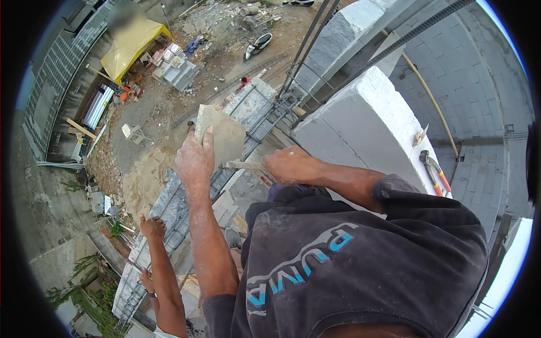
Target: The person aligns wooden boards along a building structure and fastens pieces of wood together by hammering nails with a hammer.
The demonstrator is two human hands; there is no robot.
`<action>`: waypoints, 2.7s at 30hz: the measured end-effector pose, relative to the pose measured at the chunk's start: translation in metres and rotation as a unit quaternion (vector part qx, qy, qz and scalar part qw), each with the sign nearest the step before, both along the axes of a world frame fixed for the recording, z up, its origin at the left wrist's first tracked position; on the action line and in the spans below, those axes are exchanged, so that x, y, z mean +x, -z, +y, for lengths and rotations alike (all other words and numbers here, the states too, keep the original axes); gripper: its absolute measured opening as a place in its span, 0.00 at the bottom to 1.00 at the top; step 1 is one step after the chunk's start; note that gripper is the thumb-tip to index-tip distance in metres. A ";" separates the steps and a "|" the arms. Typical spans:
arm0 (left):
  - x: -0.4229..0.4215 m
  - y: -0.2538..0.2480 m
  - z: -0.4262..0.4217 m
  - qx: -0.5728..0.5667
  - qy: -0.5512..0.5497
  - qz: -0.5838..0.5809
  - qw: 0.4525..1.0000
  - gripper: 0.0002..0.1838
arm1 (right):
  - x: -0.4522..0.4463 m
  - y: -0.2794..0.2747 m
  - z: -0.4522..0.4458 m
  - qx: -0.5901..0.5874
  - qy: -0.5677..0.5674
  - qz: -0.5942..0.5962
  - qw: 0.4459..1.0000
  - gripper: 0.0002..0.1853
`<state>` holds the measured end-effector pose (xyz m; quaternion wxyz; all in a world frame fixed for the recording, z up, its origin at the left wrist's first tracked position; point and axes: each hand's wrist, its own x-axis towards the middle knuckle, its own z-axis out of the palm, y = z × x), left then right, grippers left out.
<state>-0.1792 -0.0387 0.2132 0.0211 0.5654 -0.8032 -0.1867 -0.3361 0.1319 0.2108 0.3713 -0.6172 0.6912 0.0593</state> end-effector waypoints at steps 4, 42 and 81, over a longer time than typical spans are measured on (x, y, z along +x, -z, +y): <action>0.013 -0.001 0.002 -0.001 -0.004 -0.005 1.000 0.36 | 0.003 0.065 0.020 0.003 0.078 -0.047 0.996 0.11; 0.127 0.026 0.127 -0.156 0.189 0.071 0.967 0.23 | -0.036 0.049 0.079 -0.027 0.347 -0.171 0.922 0.24; 0.137 0.145 0.176 -0.102 0.120 0.151 0.976 0.29 | 0.053 0.073 -0.031 0.013 -0.027 -0.054 0.998 0.25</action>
